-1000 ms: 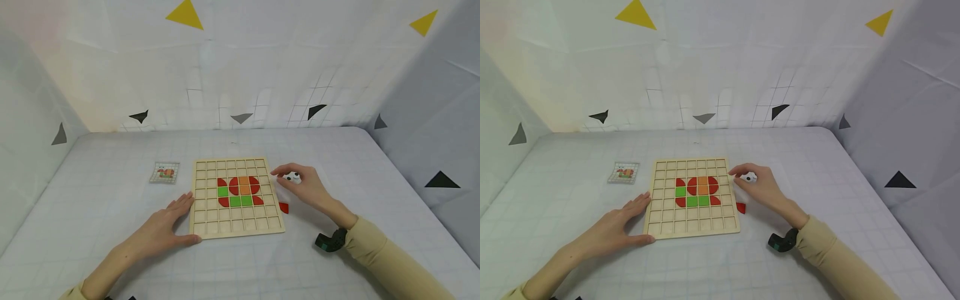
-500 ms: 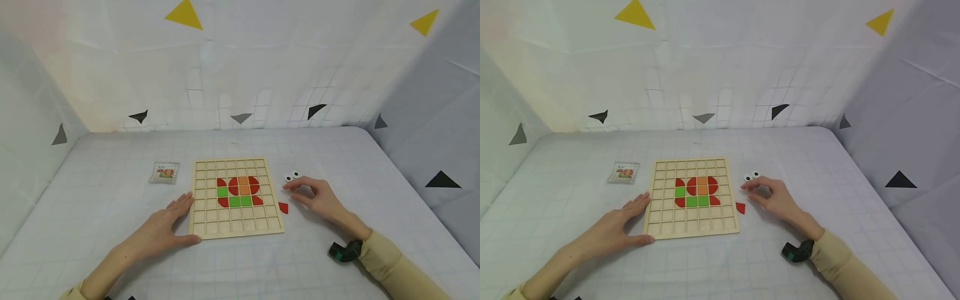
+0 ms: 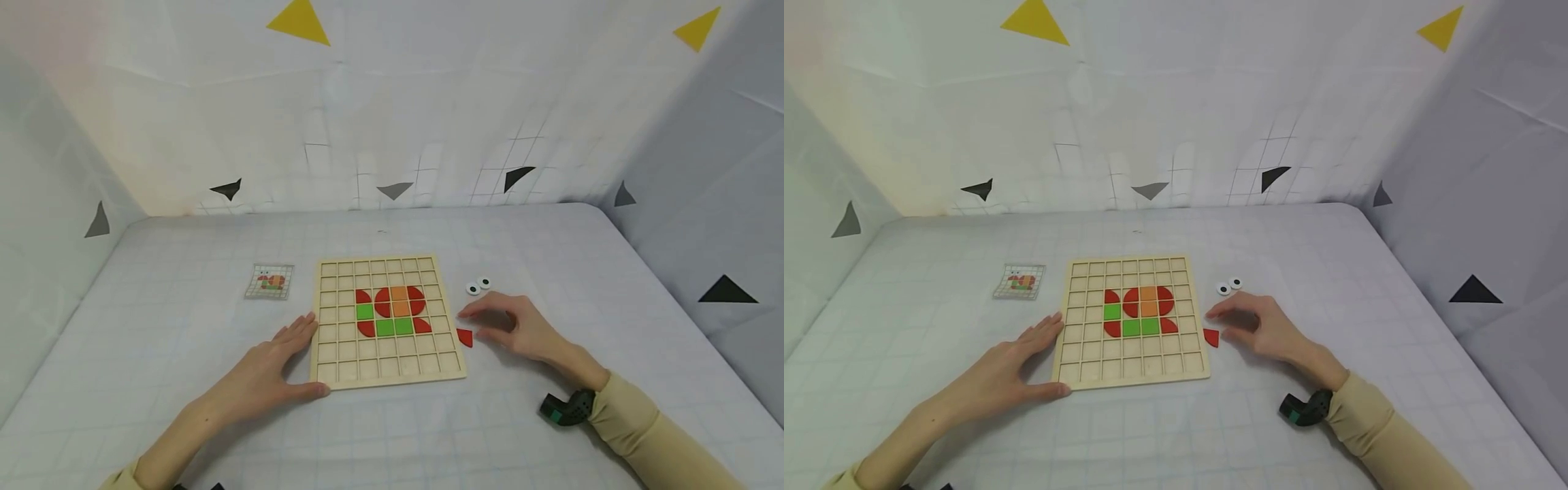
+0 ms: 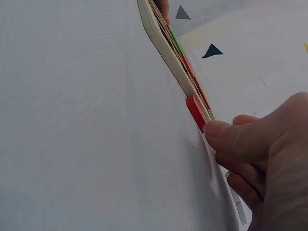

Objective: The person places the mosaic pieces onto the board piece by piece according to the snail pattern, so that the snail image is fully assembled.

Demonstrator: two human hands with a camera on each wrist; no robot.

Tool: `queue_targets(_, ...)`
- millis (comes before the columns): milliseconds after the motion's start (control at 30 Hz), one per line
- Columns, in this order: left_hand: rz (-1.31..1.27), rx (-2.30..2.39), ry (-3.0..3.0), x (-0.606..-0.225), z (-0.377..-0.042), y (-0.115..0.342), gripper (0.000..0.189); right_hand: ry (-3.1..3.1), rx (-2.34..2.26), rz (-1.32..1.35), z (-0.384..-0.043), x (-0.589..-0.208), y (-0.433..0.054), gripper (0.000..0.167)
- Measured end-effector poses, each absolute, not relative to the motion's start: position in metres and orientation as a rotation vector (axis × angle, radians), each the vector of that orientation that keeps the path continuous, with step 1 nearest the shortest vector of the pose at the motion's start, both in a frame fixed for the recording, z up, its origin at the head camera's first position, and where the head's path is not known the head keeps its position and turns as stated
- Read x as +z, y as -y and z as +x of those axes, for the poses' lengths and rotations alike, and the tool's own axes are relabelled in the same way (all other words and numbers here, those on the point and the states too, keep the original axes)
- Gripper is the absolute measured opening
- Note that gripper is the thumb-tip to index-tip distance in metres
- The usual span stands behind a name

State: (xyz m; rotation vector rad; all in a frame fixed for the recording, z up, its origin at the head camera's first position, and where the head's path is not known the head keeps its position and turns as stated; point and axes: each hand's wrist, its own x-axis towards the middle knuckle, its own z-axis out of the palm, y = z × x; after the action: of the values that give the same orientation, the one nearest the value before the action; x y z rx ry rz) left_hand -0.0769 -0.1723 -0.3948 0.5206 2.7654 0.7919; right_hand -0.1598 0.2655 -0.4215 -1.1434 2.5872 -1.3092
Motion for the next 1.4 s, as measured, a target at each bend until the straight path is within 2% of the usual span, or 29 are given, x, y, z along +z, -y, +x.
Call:
queue_targets(200, 0.524, 0.799, -2.767, -0.3944, -0.0765, 0.1730, 0.107, -2.623, -1.312, -1.187, -0.1607, -0.4238, -0.2618, 0.044)
queue_targets(633, 0.540, 0.810, -2.779, -0.3950, -0.0768, 0.1735, 0.107, -2.618, -1.345, -1.245, -0.1621, -0.4272, -0.2636, 0.038)
queue_targets(1400, 0.533, 0.810, -2.782, -0.3941, -0.0755, 0.1731, 0.107, -2.618, -1.343, -1.061, -0.1603, -0.4229, -0.2645, 0.032)
